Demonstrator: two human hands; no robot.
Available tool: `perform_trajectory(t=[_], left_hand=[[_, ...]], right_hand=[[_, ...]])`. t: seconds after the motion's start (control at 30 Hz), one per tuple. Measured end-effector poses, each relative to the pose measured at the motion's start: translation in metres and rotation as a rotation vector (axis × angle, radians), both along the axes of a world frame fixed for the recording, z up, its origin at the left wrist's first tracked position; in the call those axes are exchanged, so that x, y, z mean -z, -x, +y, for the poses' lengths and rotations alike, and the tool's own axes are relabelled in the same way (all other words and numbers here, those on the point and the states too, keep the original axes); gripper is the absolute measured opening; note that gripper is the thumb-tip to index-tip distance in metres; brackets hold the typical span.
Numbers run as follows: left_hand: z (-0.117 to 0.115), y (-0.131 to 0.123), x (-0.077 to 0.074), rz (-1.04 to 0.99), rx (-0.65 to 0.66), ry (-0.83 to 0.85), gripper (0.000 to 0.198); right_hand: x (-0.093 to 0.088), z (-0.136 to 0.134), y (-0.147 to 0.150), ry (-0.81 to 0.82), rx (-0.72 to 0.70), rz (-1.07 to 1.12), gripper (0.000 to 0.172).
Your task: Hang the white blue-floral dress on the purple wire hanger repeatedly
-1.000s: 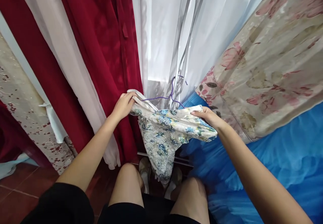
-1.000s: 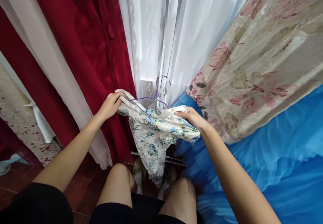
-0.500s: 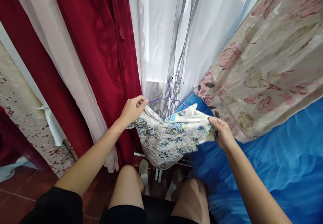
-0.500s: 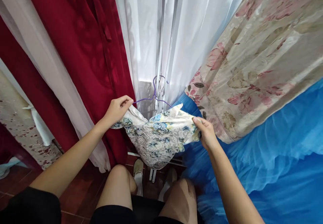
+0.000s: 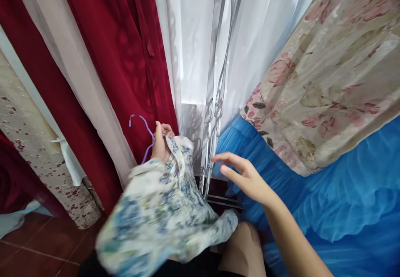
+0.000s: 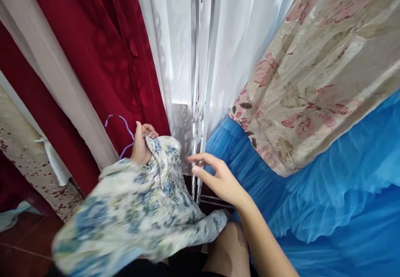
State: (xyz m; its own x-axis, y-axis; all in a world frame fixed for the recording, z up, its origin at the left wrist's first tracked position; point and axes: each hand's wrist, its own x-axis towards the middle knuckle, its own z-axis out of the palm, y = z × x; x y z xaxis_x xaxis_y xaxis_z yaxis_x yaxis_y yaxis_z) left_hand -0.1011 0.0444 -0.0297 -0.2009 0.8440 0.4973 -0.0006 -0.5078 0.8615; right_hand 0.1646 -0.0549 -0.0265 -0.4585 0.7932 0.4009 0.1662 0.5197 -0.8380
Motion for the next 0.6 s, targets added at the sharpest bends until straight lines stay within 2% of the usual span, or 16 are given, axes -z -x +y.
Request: perform_trajectory(t=[0.07, 0.1, 0.17, 0.2, 0.23, 0.3, 0.43, 0.5, 0.6], left_hand=[[-0.012, -0.018, 0.003, -0.22, 0.261, 0.077, 0.051], [-0.019, -0.028, 0.003, -0.349, 0.404, 0.122, 0.05], [-0.033, -0.046, 0.001, -0.51, 0.683, 0.219, 0.051], [-0.039, -0.053, 0.0, -0.519, 0.767, 0.251, 0.053], [-0.045, -0.058, -0.003, -0.496, 0.814, 0.266, 0.055], [-0.053, -0.064, -0.007, -0.407, 0.826, 0.26, 0.06], [-0.053, -0.069, -0.01, -0.3, 0.841, 0.267, 0.056], [-0.048, -0.074, -0.007, -0.27, 0.898, 0.317, 0.045], [-0.04, -0.086, -0.004, -0.171, 1.007, 0.412, 0.03]], right_hand=[[0.023, 0.015, 0.001, -0.055, 0.213, 0.022, 0.044], [0.034, 0.022, 0.0, -0.069, 0.267, 0.032, 0.046], [0.052, 0.031, -0.005, -0.021, 0.277, 0.049, 0.036], [0.059, 0.031, -0.009, 0.034, 0.263, 0.07, 0.029], [0.066, 0.028, -0.015, 0.102, 0.251, 0.105, 0.029], [0.08, 0.017, -0.029, 0.255, 0.261, 0.225, 0.037], [0.097, -0.012, -0.052, 0.543, 0.34, 0.533, 0.04], [0.095, -0.024, -0.058, 0.592, 0.358, 0.622, 0.038], [0.08, -0.033, -0.061, 0.59, 0.325, 0.621, 0.033]])
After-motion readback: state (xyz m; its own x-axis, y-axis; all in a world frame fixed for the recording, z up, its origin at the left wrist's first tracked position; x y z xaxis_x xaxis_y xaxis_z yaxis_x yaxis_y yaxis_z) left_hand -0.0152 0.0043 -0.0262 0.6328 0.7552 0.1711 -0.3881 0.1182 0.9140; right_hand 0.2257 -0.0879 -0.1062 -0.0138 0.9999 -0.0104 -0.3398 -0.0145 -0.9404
